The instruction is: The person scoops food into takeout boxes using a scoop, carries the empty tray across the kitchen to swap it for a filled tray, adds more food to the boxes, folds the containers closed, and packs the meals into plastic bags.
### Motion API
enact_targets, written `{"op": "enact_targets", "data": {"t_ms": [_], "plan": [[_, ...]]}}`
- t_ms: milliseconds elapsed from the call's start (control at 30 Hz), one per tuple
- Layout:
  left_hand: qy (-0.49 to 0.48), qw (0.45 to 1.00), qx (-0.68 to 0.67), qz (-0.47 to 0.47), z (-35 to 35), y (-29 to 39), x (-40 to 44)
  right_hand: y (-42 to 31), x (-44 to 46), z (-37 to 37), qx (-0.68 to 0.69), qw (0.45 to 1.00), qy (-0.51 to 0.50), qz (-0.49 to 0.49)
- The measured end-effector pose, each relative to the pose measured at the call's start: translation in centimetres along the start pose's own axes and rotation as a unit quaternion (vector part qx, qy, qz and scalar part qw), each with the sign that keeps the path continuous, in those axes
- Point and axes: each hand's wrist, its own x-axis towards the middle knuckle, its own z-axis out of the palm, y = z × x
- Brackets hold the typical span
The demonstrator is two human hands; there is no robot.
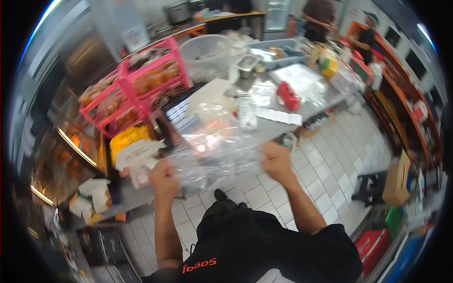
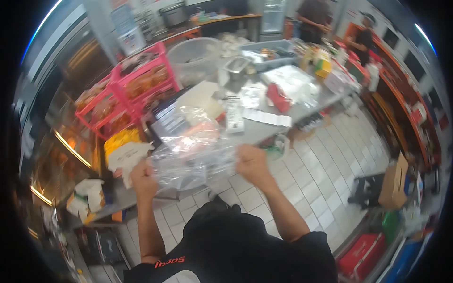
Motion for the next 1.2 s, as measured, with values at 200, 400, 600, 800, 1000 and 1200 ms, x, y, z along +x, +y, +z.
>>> {"op": "enact_targets", "data": {"t_ms": [200, 400, 600, 800, 1000, 1200], "plan": [[0.139, 0.687, -0.645, -0.304, 3.5, -4.5, -0.4, -2.3, -1.8, 0.2, 0.022, 0.994, 0.078, 0.069], [0.056, 0.908, -0.274, -0.311, 10.8, -1.6, -3.7, -2.0, -3.8, 2.0, 0.028, 0.992, 0.064, 0.104], [0.026, 0.782, -0.551, -0.291, 8.0, -0.8, 1.7, 1.5, -2.4, -0.4, 0.048, 0.991, 0.036, 0.122], [0.042, 0.968, -0.213, -0.127, 5.4, -3.6, 4.5, 3.7, -0.3, -2.7, -0.038, 0.991, 0.073, 0.105], [0.093, 0.977, -0.044, -0.187, 3.7, -10.6, 4.2, 0.9, 3.7, 0.1, -0.047, 0.95, 0.15, 0.269], [0.115, 0.992, -0.005, -0.049, 2.5, -5.9, 5.1, -0.5, 8.0, 9.4, 0.255, 0.929, 0.153, 0.218]]}}
